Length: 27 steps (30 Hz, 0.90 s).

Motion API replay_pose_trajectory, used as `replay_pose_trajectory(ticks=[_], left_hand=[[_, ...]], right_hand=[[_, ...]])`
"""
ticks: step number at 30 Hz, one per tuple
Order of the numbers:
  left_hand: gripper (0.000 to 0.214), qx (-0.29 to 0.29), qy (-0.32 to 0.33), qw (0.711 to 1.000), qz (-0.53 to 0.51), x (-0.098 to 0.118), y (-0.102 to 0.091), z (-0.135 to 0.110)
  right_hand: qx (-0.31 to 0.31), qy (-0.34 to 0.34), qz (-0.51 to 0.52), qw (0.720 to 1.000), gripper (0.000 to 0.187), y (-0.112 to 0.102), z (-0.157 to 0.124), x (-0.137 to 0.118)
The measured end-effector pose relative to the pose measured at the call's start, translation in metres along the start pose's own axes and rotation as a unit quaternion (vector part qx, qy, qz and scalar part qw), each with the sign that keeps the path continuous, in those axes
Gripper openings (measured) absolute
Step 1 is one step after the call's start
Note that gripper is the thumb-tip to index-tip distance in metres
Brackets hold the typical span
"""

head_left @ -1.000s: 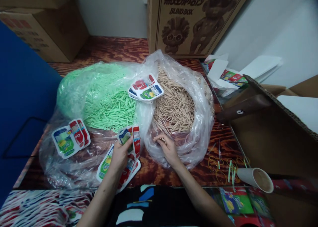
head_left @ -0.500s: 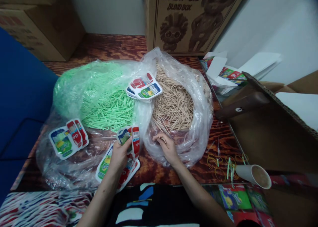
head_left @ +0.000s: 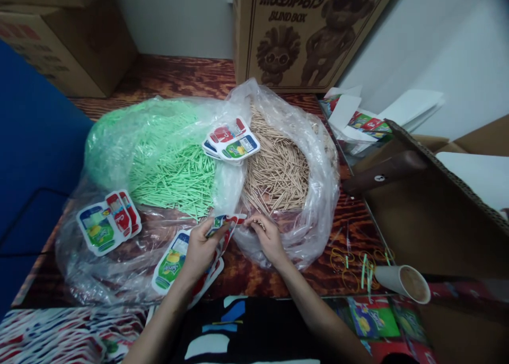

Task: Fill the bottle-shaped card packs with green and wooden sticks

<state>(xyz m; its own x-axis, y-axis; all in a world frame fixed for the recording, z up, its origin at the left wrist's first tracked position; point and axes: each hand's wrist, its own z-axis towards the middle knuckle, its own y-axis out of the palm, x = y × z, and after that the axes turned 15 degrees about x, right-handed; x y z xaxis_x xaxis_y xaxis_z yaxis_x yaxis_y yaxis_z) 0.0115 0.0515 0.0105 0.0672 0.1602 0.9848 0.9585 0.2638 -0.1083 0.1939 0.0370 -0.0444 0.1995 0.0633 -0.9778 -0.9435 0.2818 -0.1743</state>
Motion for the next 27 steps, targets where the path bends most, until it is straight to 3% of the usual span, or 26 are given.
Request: replay_pose_trajectory(ticks=[7, 13, 19, 23, 27], left_hand=[[0.01, -0.014, -0.005, 1.0, -0.014, -0.007, 0.001, -0.001], [0.009, -0.033, 0.037, 0.998, 0.027, -0.014, -0.001, -0.003], [0.01, -0.037, 0.052, 0.998, 0.029, -0.015, 0.001, -0.004], [0.01, -0.037, 0.08, 0.995, 0.043, -0.012, 0.003, -0.006], [0.009, -0.043, 0.104, 0.992, 0.058, -0.01, 0.004, -0.009]], right_hand=[[0.005, -0.01, -0.015, 1.0, 0.018, 0.0, 0.002, -0.004], [0.006, 0.002, -0.018, 1.0, 0.016, 0.001, 0.001, -0.003], [0.033, 0.056, 0.03, 0.997, 0.015, -0.004, 0.008, -0.014], [0.075, 0.163, 0.21, 0.961, 0.015, -0.01, 0.027, -0.04], [0.051, 0.243, 0.348, 0.904, 0.01, -0.008, 0.044, -0.064]])
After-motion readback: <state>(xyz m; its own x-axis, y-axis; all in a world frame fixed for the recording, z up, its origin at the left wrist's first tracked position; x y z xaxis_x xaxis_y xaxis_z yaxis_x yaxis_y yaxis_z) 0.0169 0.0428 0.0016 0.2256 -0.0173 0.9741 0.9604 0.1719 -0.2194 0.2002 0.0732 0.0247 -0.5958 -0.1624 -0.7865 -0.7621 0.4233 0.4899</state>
